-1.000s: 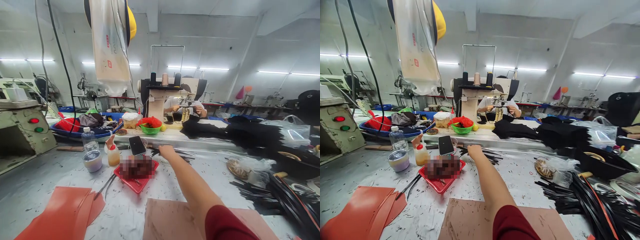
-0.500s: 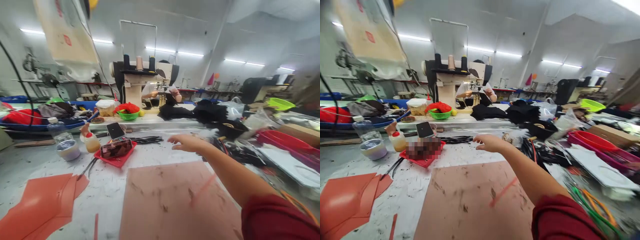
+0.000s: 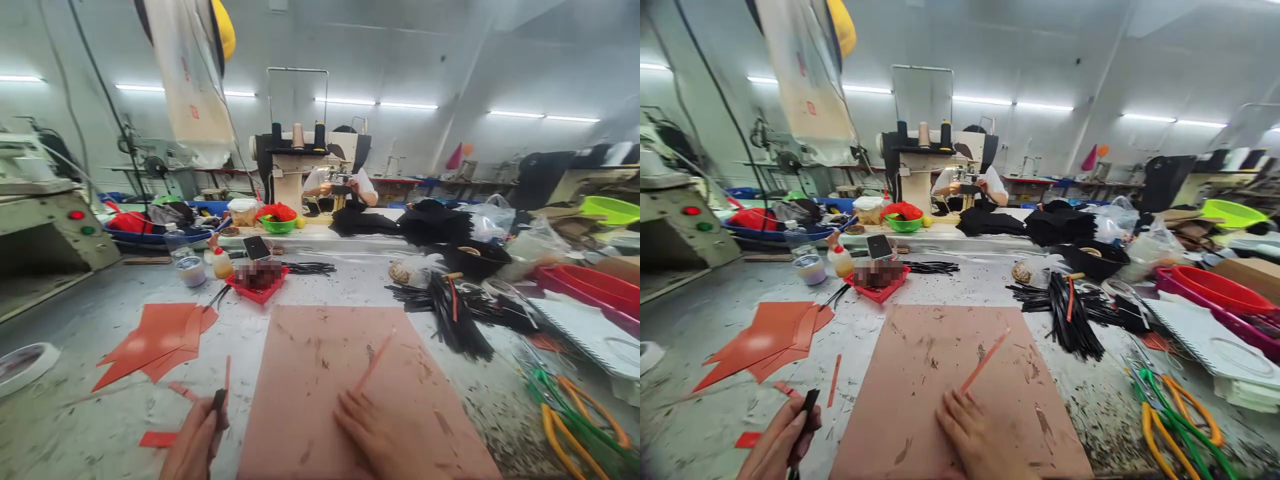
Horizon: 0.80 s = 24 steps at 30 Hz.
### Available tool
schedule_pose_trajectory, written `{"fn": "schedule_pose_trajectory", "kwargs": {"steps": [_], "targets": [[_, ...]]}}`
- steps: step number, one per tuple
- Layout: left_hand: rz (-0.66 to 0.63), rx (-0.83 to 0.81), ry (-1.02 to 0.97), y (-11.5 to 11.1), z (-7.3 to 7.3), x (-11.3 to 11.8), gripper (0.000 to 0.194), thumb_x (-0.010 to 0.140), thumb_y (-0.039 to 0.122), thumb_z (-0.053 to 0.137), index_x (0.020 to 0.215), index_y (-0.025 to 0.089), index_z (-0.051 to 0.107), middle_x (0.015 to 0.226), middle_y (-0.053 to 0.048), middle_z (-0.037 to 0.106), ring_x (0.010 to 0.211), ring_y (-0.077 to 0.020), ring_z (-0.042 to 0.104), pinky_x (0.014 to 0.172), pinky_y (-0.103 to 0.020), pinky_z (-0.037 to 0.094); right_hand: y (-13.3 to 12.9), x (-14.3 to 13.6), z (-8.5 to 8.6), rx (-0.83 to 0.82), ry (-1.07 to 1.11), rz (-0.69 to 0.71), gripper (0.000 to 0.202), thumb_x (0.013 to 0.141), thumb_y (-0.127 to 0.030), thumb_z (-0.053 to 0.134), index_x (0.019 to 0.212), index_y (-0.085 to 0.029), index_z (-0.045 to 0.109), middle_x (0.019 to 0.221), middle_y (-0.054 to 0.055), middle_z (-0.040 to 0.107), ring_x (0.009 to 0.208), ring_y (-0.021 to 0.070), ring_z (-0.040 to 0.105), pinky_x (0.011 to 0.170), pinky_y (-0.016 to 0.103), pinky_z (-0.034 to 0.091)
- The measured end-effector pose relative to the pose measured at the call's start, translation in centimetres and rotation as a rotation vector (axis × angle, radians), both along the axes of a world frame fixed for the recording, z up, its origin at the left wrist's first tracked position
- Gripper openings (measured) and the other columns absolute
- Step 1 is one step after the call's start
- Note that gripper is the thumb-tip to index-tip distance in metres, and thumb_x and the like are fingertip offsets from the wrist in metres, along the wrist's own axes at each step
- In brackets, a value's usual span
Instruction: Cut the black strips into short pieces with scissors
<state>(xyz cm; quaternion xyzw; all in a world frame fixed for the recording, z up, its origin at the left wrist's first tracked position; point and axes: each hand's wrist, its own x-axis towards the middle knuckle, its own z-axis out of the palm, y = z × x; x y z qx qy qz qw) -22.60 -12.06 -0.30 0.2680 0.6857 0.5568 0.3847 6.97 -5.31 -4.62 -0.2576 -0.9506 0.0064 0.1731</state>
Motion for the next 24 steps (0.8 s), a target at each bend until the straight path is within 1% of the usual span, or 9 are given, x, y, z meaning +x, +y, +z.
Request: {"fn": "schedule_pose_trajectory", "kwargs": {"steps": [2,3,4,6,9,14,17,20,24], "targets": [[-0.042,0.039,-0.04,-0.7,1.8,1.9,0.038,0.057,0.05,0.066,0.079,0.02,0.059,0.066,0.002,0.06,0.057,-0.0136,0.049,0.053,-0.024,0.041,-1.5,-1.3,-1.1,0.227,0.137,0.194,0.022,0.083,-0.024,0.057,0.102,-0.014,0.064,0.101,0.012,0.07,0.091,0.0247,0.067,0.077,0.029,0.055],[-0.053,0.059,-0.057,-1.0,2.6,2.9,0.036,0.058,0.049,0.066,0.077,0.02,0.058,0.064,0.002,0.059,0.053,-0.0121,0.046,0.051,-0.023,0.04,-2.0,-1.9,-1.2,0.284,0.205,0.247,0.015,0.086,-0.02,0.053,0.094,-0.016,0.065,0.092,0.009,0.073,0.085,0.0218,0.069,0.074,0.026,0.056],[-0.066,0.07,-0.079,-1.2,3.4,3.8,0.034,0.059,0.048,0.066,0.074,0.019,0.058,0.062,0.003,0.057,0.051,-0.011,0.044,0.05,-0.023,0.038,-2.4,-2.4,-1.0,0.305,0.273,0.277,0.016,0.088,-0.019,0.05,0.087,-0.016,0.065,0.085,0.007,0.074,0.079,0.0199,0.07,0.07,0.024,0.057],[-0.08,0.106,-0.111,-1.5,4.7,5.2,0.029,0.063,0.046,0.063,0.07,0.019,0.057,0.058,0.004,0.054,0.049,-0.0094,0.041,0.048,-0.021,0.035,-2.9,-3.2,0.2,0.29,0.388,0.292,0.019,0.089,-0.017,0.046,0.081,-0.016,0.063,0.075,0.007,0.073,0.067,0.0174,0.069,0.059,0.022,0.056],[-0.081,0.138,-0.133,-2.0,5.8,6.4,0.026,0.066,0.045,0.061,0.069,0.019,0.055,0.054,0.006,0.049,0.049,-0.0084,0.039,0.046,-0.019,0.032,-3.2,-3.9,3.6,0.216,0.523,0.276,0.013,0.084,-0.009,0.049,0.08,-0.016,0.059,0.066,0.006,0.069,0.052,0.0145,0.063,0.045,0.021,0.051],[-0.079,0.175,-0.13,-2.5,5.6,6.7,0.031,0.064,0.046,0.066,0.078,0.02,0.057,0.058,0.005,0.047,0.055,-0.0091,0.04,0.051,-0.017,0.035,-3.8,-4.1,10.6,-0.016,0.92,0.114,0.023,0.071,0.0,0.051,0.075,-0.022,0.047,0.073,0.004,0.069,0.058,0.0132,0.064,0.05,0.021,0.052],[-0.12,0.209,-0.094,-2.7,5.4,6.8,0.031,0.067,0.048,0.063,0.078,0.02,0.058,0.058,0.005,0.044,0.056,-0.01,0.04,0.052,-0.019,0.035,-3.9,-3.9,13.7,-0.259,1.159,0.075,0.025,0.072,0.0,0.055,0.074,-0.024,0.047,0.072,0.0,0.067,0.061,0.0125,0.064,0.047,0.018,0.05],[-0.124,0.235,-0.044,-2.8,5.5,7.2,0.03,0.071,0.048,0.058,0.078,0.019,0.058,0.057,0.005,0.043,0.056,-0.0107,0.039,0.052,-0.02,0.033,-3.8,-4.2,15.0,-0.535,1.274,0.135,0.018,0.075,-0.007,0.061,0.078,-0.024,0.053,0.074,0.0,0.067,0.065,0.0134,0.064,0.047,0.018,0.049],[-0.167,0.232,0.045,-3.1,5.9,7.4,0.028,0.075,0.047,0.053,0.078,0.019,0.057,0.058,0.004,0.043,0.054,-0.0113,0.039,0.051,-0.022,0.031,-3.8,-6.4,14.5,-0.873,1.285,0.177,0.015,0.076,-0.021,0.067,0.088,-0.025,0.058,0.075,0.001,0.071,0.055,0.0123,0.061,0.043,0.019,0.045]]}}
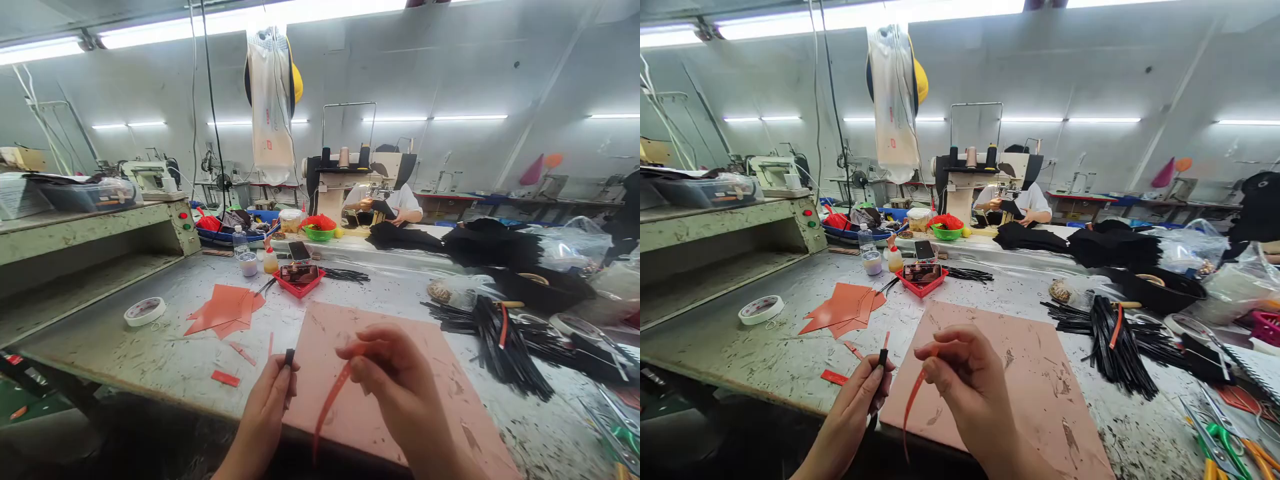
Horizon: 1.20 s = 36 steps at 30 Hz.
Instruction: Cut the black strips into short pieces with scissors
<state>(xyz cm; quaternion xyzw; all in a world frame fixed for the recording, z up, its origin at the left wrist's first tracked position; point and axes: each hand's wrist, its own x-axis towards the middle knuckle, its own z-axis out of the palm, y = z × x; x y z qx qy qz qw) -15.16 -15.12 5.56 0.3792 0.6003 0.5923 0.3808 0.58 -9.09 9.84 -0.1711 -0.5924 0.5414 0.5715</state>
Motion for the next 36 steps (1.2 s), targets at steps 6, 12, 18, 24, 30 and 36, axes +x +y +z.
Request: {"fn": "schedule_pose_trajectory", "kwargs": {"steps": [6,12,18,24,30,36], "targets": [[-0.005,0.017,0.002,0.1,0.6,0.3,0.029,0.076,0.047,0.051,0.079,0.019,0.057,0.058,0.005,0.044,0.053,-0.0118,0.038,0.051,-0.023,0.03,0.1,-4.4,-1.7,-0.379,0.037,0.178,0.022,0.064,-0.035,0.074,0.072,-0.019,0.063,0.066,0.004,0.069,0.054,0.0133,0.057,0.046,0.023,0.04],[-0.018,0.038,0.035,-0.1,1.0,0.6,0.025,0.078,0.043,0.051,0.075,0.019,0.055,0.056,0.005,0.041,0.051,-0.011,0.035,0.049,-0.022,0.027,0.2,-5.3,-2.1,-0.525,0.02,0.163,0.024,0.055,-0.033,0.077,0.068,-0.018,0.063,0.067,0.003,0.069,0.056,0.0111,0.051,0.054,0.023,0.039],[-0.054,-0.004,-0.043,0.0,0.2,0.5,0.036,0.073,0.054,0.054,0.077,0.019,0.058,0.059,0.004,0.046,0.054,-0.0113,0.039,0.049,-0.021,0.031,0.0,-5.0,-2.6,-0.508,0.047,0.138,0.03,0.057,-0.037,0.077,0.058,-0.017,0.054,0.06,-0.001,0.064,0.04,0.0041,0.036,0.042,0.019,0.031],[-0.118,-0.002,-0.045,0.2,-0.2,0.3,0.035,0.075,0.051,0.051,0.078,0.017,0.056,0.053,0.005,0.046,0.047,-0.0096,0.041,0.045,-0.021,0.028,0.2,-4.8,-3.2,-0.649,0.135,0.316,0.036,0.048,-0.032,0.084,0.065,-0.017,0.056,0.06,-0.002,0.063,0.05,0.0088,0.054,0.053,0.021,0.043],[-0.144,-0.006,-0.026,0.1,-0.4,0.2,0.038,0.076,0.055,0.05,0.076,0.017,0.055,0.053,0.005,0.044,0.044,-0.0087,0.039,0.042,-0.02,0.028,0.1,-4.4,-3.9,-0.411,-0.051,0.135,0.021,0.056,-0.035,0.078,0.062,-0.018,0.067,0.083,0.005,0.063,0.06,0.0118,0.055,0.048,0.022,0.042],[-0.202,0.009,-0.005,-0.5,-0.1,1.1,0.034,0.08,0.05,0.049,0.072,0.018,0.053,0.055,0.005,0.041,0.048,-0.0086,0.035,0.045,-0.02,0.027,-0.2,-4.9,-4.5,-0.388,-0.026,0.081,0.014,0.056,-0.026,0.076,0.061,-0.019,0.065,0.067,0.001,0.063,0.064,0.0152,0.057,0.06,0.027,0.046]]}}
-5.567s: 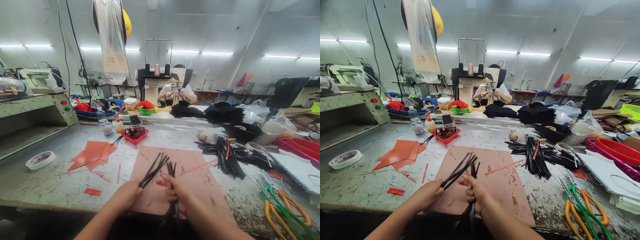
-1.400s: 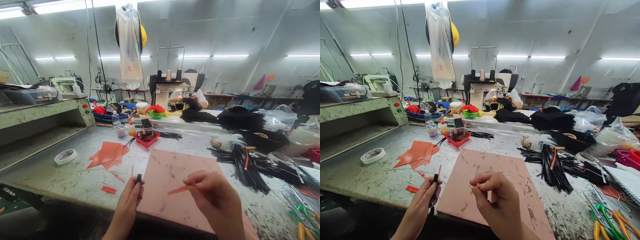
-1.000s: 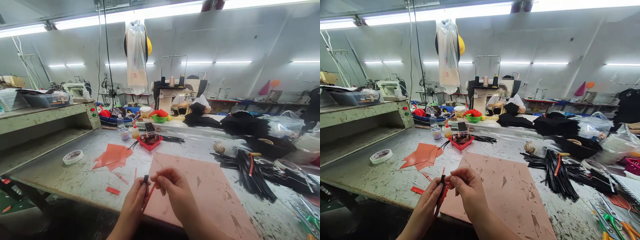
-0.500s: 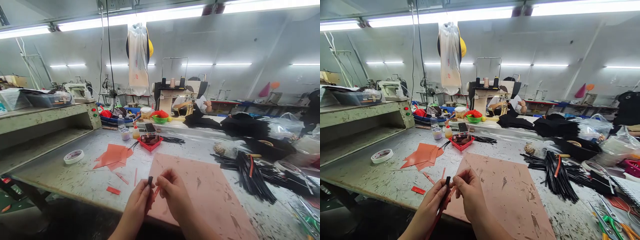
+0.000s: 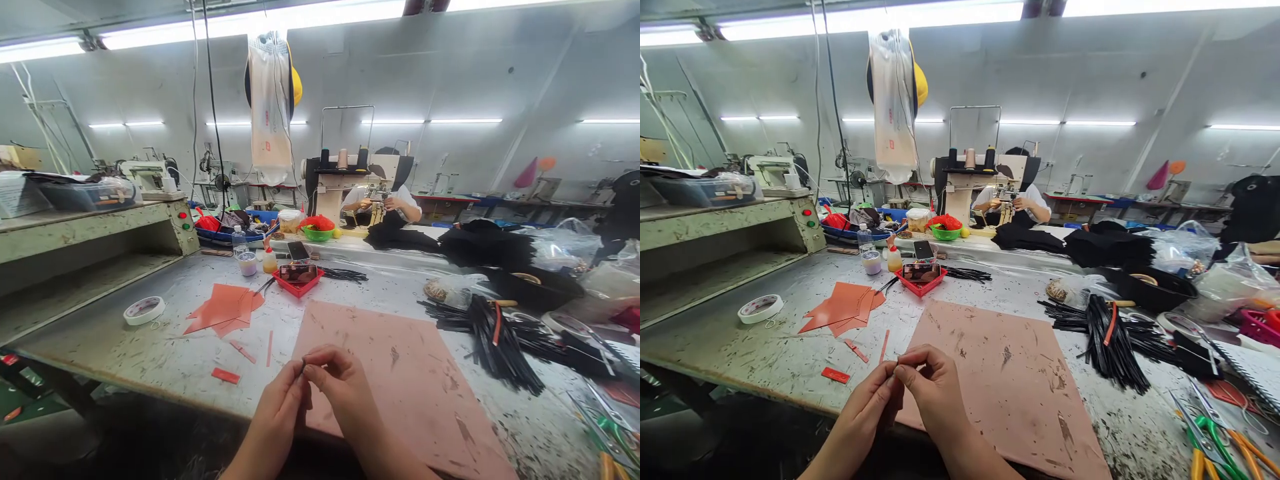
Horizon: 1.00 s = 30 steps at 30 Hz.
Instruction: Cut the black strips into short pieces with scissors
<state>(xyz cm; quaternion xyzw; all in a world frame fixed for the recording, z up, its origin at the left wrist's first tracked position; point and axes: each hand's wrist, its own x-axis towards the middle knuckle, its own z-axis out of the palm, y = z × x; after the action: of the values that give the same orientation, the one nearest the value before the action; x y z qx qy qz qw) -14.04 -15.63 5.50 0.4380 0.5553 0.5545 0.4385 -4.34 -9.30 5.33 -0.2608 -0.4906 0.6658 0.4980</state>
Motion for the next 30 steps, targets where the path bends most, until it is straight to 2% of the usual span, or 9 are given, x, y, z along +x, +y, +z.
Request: {"fn": "schedule_pose_trajectory", "kwargs": {"steps": [3,5,7,11,14,17,21,28,30], "targets": [[-0.009,0.02,-0.017,-0.2,0.1,0.3,0.038,0.081,0.052,0.046,0.065,0.018,0.05,0.056,0.004,0.04,0.052,-0.01,0.036,0.048,-0.022,0.03,-0.3,0.0,-0.1,-0.041,0.004,-0.065,0.019,0.054,-0.025,0.078,0.064,-0.019,0.062,0.06,-0.002,0.061,0.058,0.0128,0.055,0.058,0.026,0.046],[-0.005,0.028,0.018,-0.3,0.2,0.2,0.038,0.081,0.052,0.047,0.069,0.017,0.053,0.056,0.004,0.039,0.052,-0.0102,0.035,0.048,-0.022,0.029,-0.4,0.2,0.1,-0.037,0.008,-0.083,0.021,0.053,-0.024,0.078,0.065,-0.019,0.062,0.061,-0.002,0.061,0.059,0.0129,0.056,0.058,0.026,0.047],[-0.026,0.014,0.031,-0.3,0.5,0.1,0.036,0.08,0.052,0.05,0.073,0.017,0.056,0.055,0.005,0.038,0.051,-0.0095,0.033,0.046,-0.021,0.027,-0.2,0.7,0.3,-0.024,0.02,-0.016,0.02,0.054,-0.025,0.078,0.065,-0.019,0.063,0.062,-0.001,0.063,0.059,0.0136,0.058,0.059,0.027,0.049],[-0.142,-0.056,-0.065,-0.4,1.3,-0.4,0.036,0.079,0.053,0.05,0.073,0.017,0.055,0.052,0.005,0.039,0.044,-0.0079,0.033,0.042,-0.02,0.026,0.3,1.7,0.7,0.012,0.085,0.213,0.016,0.06,-0.029,0.076,0.069,-0.02,0.066,0.059,-0.001,0.064,0.054,0.0133,0.059,0.057,0.028,0.049],[-0.191,-0.089,-0.065,-0.6,1.8,-0.5,0.038,0.078,0.054,0.05,0.074,0.017,0.056,0.053,0.004,0.042,0.043,-0.0077,0.035,0.041,-0.02,0.027,0.5,2.0,0.7,0.026,0.1,0.247,0.013,0.062,-0.027,0.076,0.068,-0.02,0.067,0.056,-0.003,0.063,0.052,0.0125,0.058,0.055,0.027,0.047],[-0.19,-0.091,-0.077,-0.8,1.9,-0.4,0.039,0.078,0.055,0.051,0.075,0.017,0.056,0.052,0.005,0.04,0.043,-0.0071,0.033,0.04,-0.019,0.025,0.5,2.1,0.6,0.083,0.086,0.228,0.01,0.064,-0.023,0.074,0.069,-0.021,0.066,0.058,-0.003,0.063,0.053,0.0129,0.059,0.055,0.027,0.048],[-0.188,-0.096,-0.068,-0.9,1.9,-0.2,0.04,0.077,0.057,0.05,0.072,0.017,0.054,0.051,0.007,0.035,0.044,-0.0071,0.028,0.04,-0.02,0.021,0.3,2.3,0.7,0.258,0.03,0.162,0.008,0.069,-0.016,0.069,0.074,-0.021,0.067,0.064,-0.001,0.065,0.057,0.0141,0.063,0.056,0.027,0.049],[-0.195,-0.095,0.008,-0.6,1.8,-0.3,0.042,0.076,0.059,0.05,0.075,0.018,0.058,0.05,0.007,0.033,0.044,-0.0068,0.027,0.04,-0.019,0.021,0.7,2.8,0.9,0.45,-0.076,0.063,0.006,0.071,-0.016,0.068,0.072,-0.022,0.068,0.065,0.0,0.066,0.057,0.0149,0.062,0.053,0.026,0.048],[-0.139,-0.112,0.013,-0.7,1.3,-0.3,0.043,0.072,0.061,0.054,0.074,0.018,0.061,0.048,0.006,0.036,0.042,-0.0069,0.03,0.039,-0.019,0.023,0.7,3.0,1.0,0.498,-0.102,0.025,0.005,0.071,-0.017,0.068,0.072,-0.022,0.069,0.065,0.001,0.066,0.059,0.0151,0.062,0.054,0.026,0.048]]}}
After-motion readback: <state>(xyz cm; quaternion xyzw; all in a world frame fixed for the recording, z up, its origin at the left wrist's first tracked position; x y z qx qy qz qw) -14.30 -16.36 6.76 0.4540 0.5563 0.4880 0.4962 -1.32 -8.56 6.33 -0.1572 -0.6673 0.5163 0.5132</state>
